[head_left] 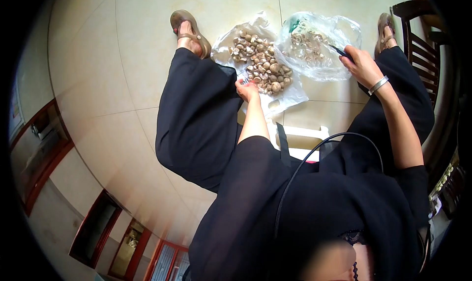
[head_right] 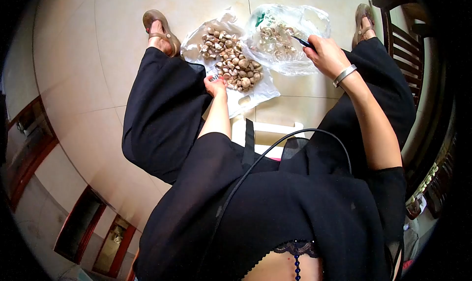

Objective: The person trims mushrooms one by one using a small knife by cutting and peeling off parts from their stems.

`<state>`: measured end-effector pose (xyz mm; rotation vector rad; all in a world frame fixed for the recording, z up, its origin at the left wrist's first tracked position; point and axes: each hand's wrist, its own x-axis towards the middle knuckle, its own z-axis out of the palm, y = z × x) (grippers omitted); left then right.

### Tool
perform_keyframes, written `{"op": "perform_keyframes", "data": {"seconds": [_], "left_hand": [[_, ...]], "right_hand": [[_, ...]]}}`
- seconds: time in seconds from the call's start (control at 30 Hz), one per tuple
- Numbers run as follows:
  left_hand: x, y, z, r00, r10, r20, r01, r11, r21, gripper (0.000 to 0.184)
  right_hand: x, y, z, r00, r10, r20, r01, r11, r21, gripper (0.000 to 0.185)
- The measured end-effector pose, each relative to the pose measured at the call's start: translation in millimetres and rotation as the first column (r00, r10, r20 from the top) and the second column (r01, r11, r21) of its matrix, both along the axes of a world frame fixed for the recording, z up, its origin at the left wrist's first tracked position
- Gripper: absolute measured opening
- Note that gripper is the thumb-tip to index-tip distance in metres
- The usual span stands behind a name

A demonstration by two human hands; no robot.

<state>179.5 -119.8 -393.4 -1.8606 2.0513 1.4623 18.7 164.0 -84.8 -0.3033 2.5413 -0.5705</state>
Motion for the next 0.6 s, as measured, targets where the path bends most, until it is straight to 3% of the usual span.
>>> {"op": "perform_keyframes", "data": {"seconds": [0.03,0.07,0.13,0.27,0.33,0.4,0.47,0.53,0.6], "left_hand": [[-2.0,5.8,23.7,0.988,-0.117,0.103,0.120,0.992,-0.023,0.030],[-2.5,14.6,48.3,0.987,-0.120,0.105,0.123,0.992,-0.025,0.030],[0.8,34.0,81.8,0.903,-0.340,0.264,0.396,0.896,-0.202,0.033],[8.4,40.2,73.0,0.816,-0.517,0.257,0.571,0.789,-0.225,0.033],[2.4,29.4,69.3,0.793,-0.524,0.310,0.564,0.824,-0.049,0.029],[3.5,28.7,72.2,0.835,-0.488,0.254,0.511,0.859,-0.032,0.022],[4.5,37.5,79.2,0.873,-0.423,0.244,0.476,0.847,-0.236,0.021],[11.2,40.4,72.6,0.856,-0.482,0.186,0.516,0.814,-0.266,0.026],[15.6,43.9,75.5,0.847,-0.522,0.103,0.529,0.846,-0.064,0.025]], "right_hand": [[1.0,0.8,-0.4,1.000,0.008,-0.017,-0.008,1.000,0.004,0.018],[0.4,0.0,1.7,1.000,0.005,-0.015,-0.005,1.000,0.003,0.018],[-2.9,-3.8,7.3,0.998,-0.003,0.071,-0.002,0.997,0.080,0.021],[-3.5,-2.0,5.4,0.999,0.020,0.036,-0.022,0.997,0.074,0.021],[-2.3,-2.6,7.0,0.998,-0.005,0.057,0.000,0.997,0.079,0.021],[-2.2,-1.8,5.7,0.999,0.000,0.048,-0.005,0.996,0.090,0.020],[-1.5,-2.6,4.3,0.999,0.007,0.041,-0.011,0.995,0.094,0.020],[-1.4,-3.2,3.5,0.999,0.009,0.041,-0.012,0.997,0.082,0.020],[-2.1,-4.6,5.9,0.999,0.008,0.046,-0.011,0.997,0.079,0.020]]}}
